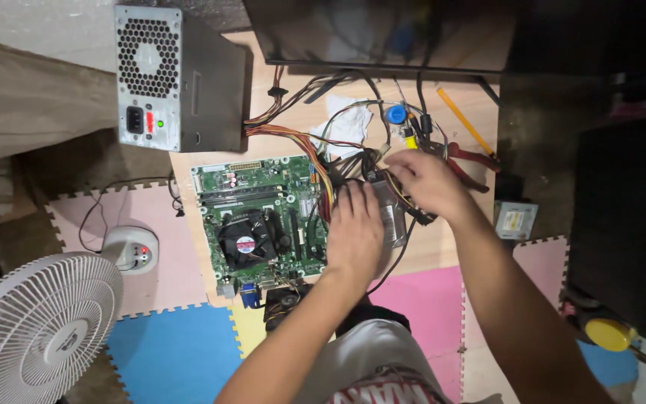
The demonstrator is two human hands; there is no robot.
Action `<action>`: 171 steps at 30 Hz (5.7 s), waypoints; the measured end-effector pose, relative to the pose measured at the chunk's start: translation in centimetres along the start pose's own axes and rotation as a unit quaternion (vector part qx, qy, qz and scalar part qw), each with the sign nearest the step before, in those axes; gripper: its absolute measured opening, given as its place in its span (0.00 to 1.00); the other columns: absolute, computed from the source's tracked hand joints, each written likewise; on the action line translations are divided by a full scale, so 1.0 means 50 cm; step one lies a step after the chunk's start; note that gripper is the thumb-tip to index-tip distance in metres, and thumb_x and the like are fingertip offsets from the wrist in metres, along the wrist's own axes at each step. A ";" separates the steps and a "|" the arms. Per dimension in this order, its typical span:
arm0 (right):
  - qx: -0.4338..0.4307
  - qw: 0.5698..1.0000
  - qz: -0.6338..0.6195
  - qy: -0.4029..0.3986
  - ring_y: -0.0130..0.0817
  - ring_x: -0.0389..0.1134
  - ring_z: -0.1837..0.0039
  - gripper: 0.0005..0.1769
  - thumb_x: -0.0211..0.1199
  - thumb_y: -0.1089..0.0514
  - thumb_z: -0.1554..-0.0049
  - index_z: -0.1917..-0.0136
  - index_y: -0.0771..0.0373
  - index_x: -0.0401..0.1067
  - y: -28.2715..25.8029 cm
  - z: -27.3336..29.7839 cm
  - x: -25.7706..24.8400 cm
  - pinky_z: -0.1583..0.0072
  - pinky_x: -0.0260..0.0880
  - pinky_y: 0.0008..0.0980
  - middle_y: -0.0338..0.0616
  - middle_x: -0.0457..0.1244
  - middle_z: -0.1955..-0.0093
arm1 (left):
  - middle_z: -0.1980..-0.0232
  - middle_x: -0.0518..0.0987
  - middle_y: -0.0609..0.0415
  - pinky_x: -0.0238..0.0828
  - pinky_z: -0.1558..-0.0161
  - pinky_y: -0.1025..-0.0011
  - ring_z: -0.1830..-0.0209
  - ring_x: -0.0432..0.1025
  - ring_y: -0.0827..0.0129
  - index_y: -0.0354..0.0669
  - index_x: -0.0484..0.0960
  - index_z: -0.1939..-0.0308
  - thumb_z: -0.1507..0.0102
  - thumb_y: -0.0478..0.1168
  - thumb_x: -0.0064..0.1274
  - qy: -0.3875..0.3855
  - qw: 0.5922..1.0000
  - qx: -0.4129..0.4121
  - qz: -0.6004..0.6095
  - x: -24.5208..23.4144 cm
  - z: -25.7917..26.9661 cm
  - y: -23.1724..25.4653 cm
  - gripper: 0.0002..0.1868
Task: Assembling or testing computer components including a motherboard, power supply unit, and hard drive.
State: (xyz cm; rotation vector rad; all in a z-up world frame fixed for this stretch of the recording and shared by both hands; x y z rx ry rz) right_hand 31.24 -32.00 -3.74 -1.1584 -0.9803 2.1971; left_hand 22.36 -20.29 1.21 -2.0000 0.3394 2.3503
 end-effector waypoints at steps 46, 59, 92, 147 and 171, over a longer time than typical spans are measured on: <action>-0.074 0.935 0.322 -0.126 0.56 0.68 0.52 0.09 0.62 0.58 0.42 0.54 0.67 0.71 -0.056 -0.046 0.008 0.52 0.66 0.49 0.57 0.66 0.57 | 0.31 0.64 0.38 0.50 0.31 0.38 0.30 0.56 0.38 0.38 0.67 0.31 0.53 0.51 0.69 0.100 0.866 -0.261 0.416 0.003 -0.015 -0.004 0.49; 0.008 0.998 -0.022 0.066 0.27 0.68 0.54 0.11 0.58 0.60 0.32 0.39 0.65 0.74 -0.171 -0.107 -0.115 0.53 0.68 0.27 0.44 0.68 0.52 | 0.27 0.60 0.33 0.49 0.27 0.43 0.26 0.53 0.38 0.36 0.67 0.30 0.43 0.43 0.63 0.114 0.913 -0.188 0.343 -0.003 0.026 0.037 0.39; -0.181 0.962 0.095 0.180 0.47 0.70 0.40 0.12 0.66 0.68 0.43 0.45 0.67 0.74 -0.485 -0.031 -0.038 0.39 0.70 0.38 0.52 0.66 0.43 | 0.26 0.54 0.26 0.56 0.31 0.47 0.29 0.57 0.33 0.36 0.55 0.23 0.43 0.49 0.72 0.311 0.890 -0.222 0.249 -0.318 -0.016 -0.512 0.53; 0.034 0.993 -0.100 -0.058 0.43 0.70 0.47 0.25 0.57 0.49 0.37 0.30 0.57 0.70 -0.665 -0.237 0.397 0.48 0.74 0.44 0.52 0.69 0.44 | 0.30 0.62 0.43 0.62 0.26 0.59 0.30 0.63 0.54 0.38 0.59 0.23 0.44 0.35 0.75 0.397 0.843 -0.210 0.297 -0.456 0.403 -0.883 0.51; 0.080 0.905 -0.381 0.170 0.21 0.62 0.60 0.24 0.55 0.54 0.33 0.24 0.54 0.66 -0.352 -0.240 0.239 0.58 0.69 0.21 0.35 0.62 0.55 | 0.31 0.71 0.42 0.59 0.31 0.52 0.33 0.60 0.39 0.42 0.72 0.35 0.55 0.37 0.71 0.127 0.931 0.227 0.254 -0.318 -0.160 -0.686 0.43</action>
Point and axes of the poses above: each hand's wrist, its own z-axis away from the middle knuckle, its own x-axis out of the palm, y = z × x, the point moved 9 cm from there along -z, towards the middle knuckle
